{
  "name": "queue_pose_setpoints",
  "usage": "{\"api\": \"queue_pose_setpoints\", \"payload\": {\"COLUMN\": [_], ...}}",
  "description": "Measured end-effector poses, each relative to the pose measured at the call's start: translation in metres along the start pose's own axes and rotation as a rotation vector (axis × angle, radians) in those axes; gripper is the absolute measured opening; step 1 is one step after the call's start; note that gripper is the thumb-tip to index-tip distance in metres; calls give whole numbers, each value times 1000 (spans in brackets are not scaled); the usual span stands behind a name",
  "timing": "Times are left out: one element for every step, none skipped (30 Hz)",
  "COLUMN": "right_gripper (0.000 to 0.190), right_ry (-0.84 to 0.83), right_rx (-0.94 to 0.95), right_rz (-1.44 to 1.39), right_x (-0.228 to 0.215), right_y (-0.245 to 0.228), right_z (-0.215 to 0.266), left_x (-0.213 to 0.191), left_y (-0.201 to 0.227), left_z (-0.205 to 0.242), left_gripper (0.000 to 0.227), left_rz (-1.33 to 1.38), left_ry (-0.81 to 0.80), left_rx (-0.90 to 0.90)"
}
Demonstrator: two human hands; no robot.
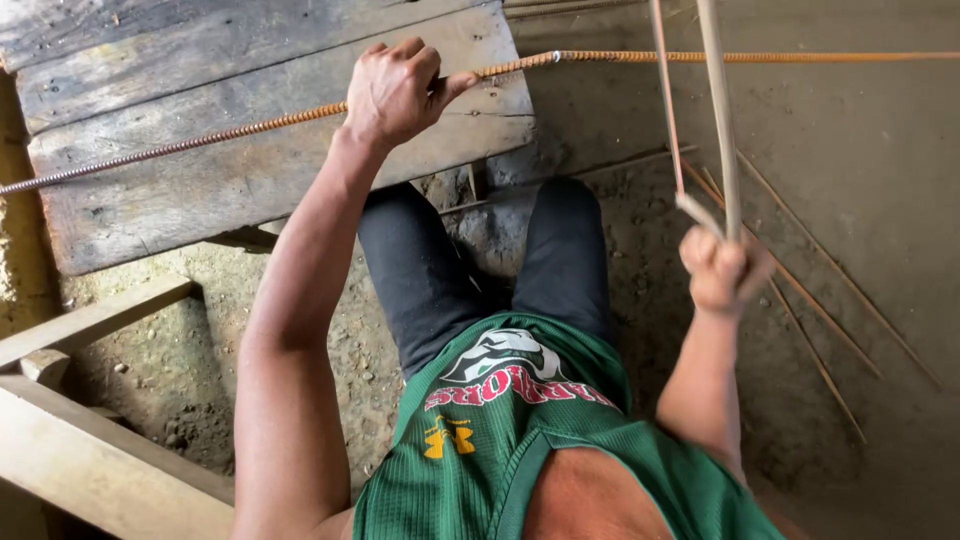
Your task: Cutting and bending metal rebars using a hacksaw and a bending pipe on a wooden workbench
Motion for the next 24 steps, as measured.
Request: {"api": "queue_pose_setpoints", "payload": {"right_gripper": [40, 37, 37, 45, 55, 55, 40, 26, 26, 35, 43, 43, 35, 50, 50, 48, 47, 47, 46, 46, 46, 48, 50, 50], "right_ry": [-80, -156, -160, -174, -187, -187, -196, -208, -212, -344, -477, -480, -580, -675, -676, -670, -662, -646, -636, -625, -607, -641, -676, -676], "right_rx": [-36, -70, -63, 26, 115, 124, 48, -36, -35, -19, -1, -5, -154, -300, -302, -425, -547, -548, -628, -705, -702, -712, -723, -712], "right_rz": [-65, -130, -131, -44, 43, 45, 282, 516, 515, 611, 704, 698, 671, 642, 637, 743, 848, 855, 886, 917, 923, 922, 921, 918], "right_x": [-19, -39, -41, -45, -49, -63, -77, -89, -71, -47, -23, 2, 32, 62, 82, 100, 118, 138, 159, 180, 195, 210, 226, 235], "right_y": [-5, -10, -29, -46, -63, -52, -45, -35, -39, -41, -43, -42, -46, -51, -40, -31, -23, -16, -11, -6, 7, 19, 33, 42], "right_z": [20, 42, 52, 63, 75, 89, 104, 116, 105, 96, 88, 72, 57, 45, 34, 26, 17, 5, -7, -17, -27, -33, -38, -40], "left_x": [2, 4, 4, 8, 11, 14, 19, 22, 15, 10, 4, -1, -6, -11, -12, -15, -17, -18, -20, -22, -24, -27, -30, -30], "left_y": [1, 2, -2, -4, -4, -3, -3, -6, 0, 3, 6, 8, 10, 12, 10, 11, 12, 15, 15, 16, 17, 20, 22, 23], "left_z": [0, 0, 0, 0, -1, 0, 0, -1, -5, -8, -10, -12, -14, -17, -14, -16, -18, -18, -18, -17, -19, -16, -13, -9], "left_gripper": [67, 67, 67, 68, 70, 70, 74, 77, 77, 76, 75, 75, 77, 78, 78, 68, 59, 59, 57, 56, 56, 58, 61, 61], "left_rz": [-5, -8, -8, 26, 60, 65, 101, 131, 131, 189, 247, 240, 269, 301, 296, 292, 288, 287, 286, 284, 283, 282, 282, 284], "left_ry": [4, 5, 0, -48, -97, -103, -183, -258, -259, -334, -408, -407, -394, -381, -382, -307, -232, -231, -215, -202, -204, -209, -215, -226], "left_rx": [21, 44, 36, 33, 29, 26, -12, -52, -56, -119, -182, -186, -205, -222, -223, -185, -147, -130, -157, -183, -165, -152, -138, -138]}}
Point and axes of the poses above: each hand's wrist, its own z-axis away from the middle knuckle, its own x-axis out of the palm, y = z × x, the point moved 4 cm from there along -z, towards the middle knuckle, and after that the axes turned 3 degrees about -y, right-handed, at the moved point
